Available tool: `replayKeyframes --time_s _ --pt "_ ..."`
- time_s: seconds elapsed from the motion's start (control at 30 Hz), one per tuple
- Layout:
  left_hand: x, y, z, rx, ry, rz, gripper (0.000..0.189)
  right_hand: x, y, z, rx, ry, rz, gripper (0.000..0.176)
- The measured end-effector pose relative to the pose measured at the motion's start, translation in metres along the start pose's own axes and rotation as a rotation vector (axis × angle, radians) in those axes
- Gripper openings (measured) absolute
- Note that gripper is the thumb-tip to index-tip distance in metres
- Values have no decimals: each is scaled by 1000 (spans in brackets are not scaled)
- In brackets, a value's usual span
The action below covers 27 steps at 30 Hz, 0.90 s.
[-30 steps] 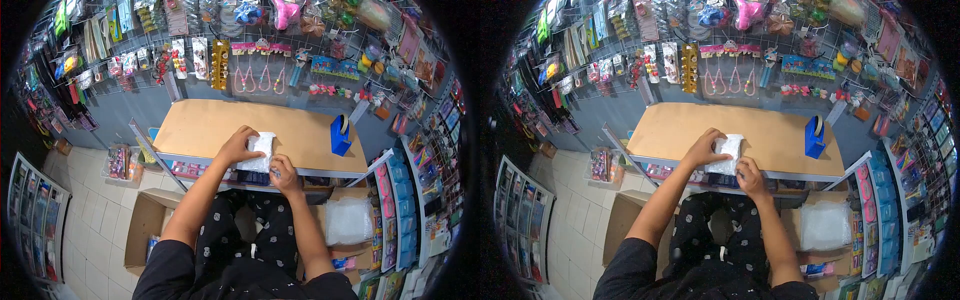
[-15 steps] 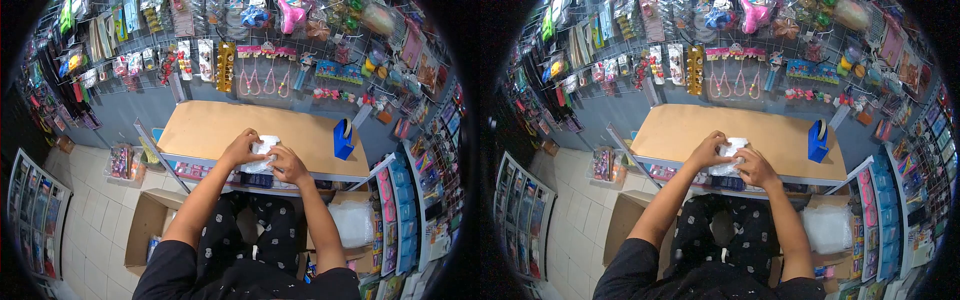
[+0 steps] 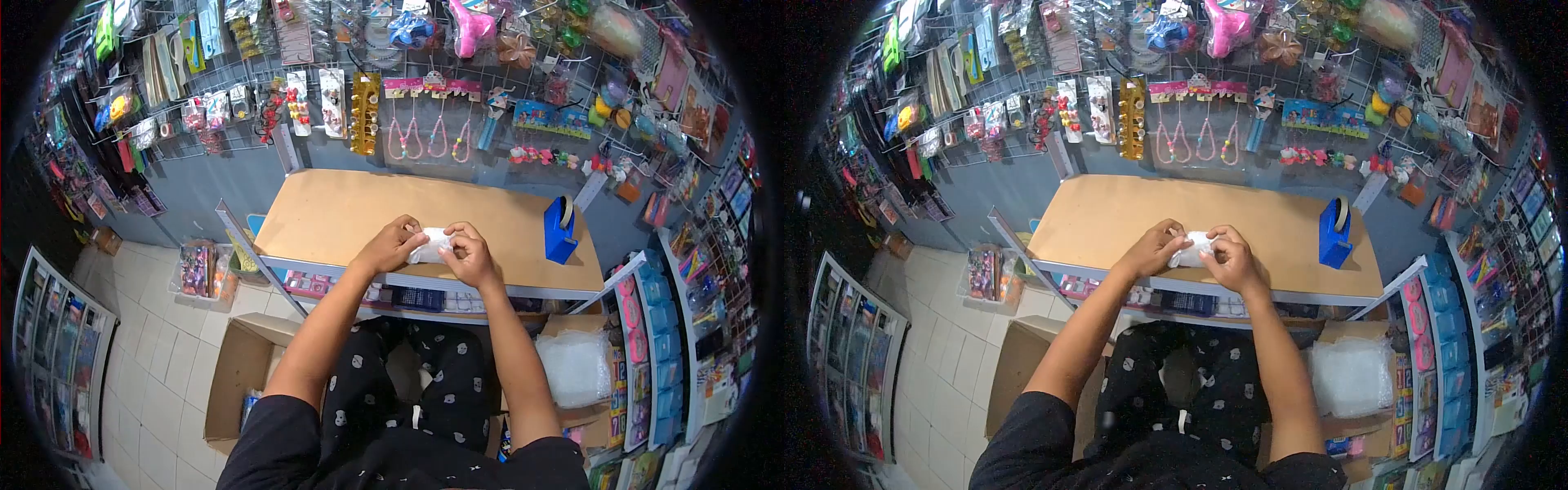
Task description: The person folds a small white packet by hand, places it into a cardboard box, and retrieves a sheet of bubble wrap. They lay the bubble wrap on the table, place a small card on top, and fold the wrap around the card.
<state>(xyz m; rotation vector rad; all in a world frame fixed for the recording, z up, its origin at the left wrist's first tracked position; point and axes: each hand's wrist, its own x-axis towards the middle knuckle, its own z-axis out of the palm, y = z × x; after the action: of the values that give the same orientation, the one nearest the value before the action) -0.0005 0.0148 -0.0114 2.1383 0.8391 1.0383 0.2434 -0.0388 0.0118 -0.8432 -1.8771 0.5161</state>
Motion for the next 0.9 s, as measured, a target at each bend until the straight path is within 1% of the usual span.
replayKeyframes --time_s 0.03,0.07,0.13,0.2,0.27,0.37,0.47,0.57,0.67,0.77,0.8,0.9 --pt "-1 -1 -2 -8 -5 75 40 1 0 1 31 22 58 15" --pt "-2 -1 -3 -16 -9 149 39 1 5 3 37 48 65 16" --pt "-3 11 -6 73 -41 239 39 0 13 8 50 96 82 17" --pt "-5 24 -10 116 -85 205 39 -3 16 8 34 123 101 18" --pt "-5 34 -12 115 -140 54 39 -5 15 8 37 139 122 19" --pt "-5 18 -7 11 -99 -54 36 -5 11 7 81 149 150 20" --pt "-6 25 -8 37 -81 -37 38 -5 12 10 132 165 179 20" --pt "-6 18 -4 -15 -39 -22 39 -2 19 14 138 171 212 19" --pt "-3 6 1 -23 34 -12 32 -2 28 15 85 159 235 17" --pt "-5 17 2 -178 69 -160 19 -3 27 17 24 177 235 16" --pt "-5 19 1 -162 80 -174 17 -3 25 16 17 179 236 16" --pt "-5 25 -1 -113 102 -190 18 -4 27 17 54 198 281 18"
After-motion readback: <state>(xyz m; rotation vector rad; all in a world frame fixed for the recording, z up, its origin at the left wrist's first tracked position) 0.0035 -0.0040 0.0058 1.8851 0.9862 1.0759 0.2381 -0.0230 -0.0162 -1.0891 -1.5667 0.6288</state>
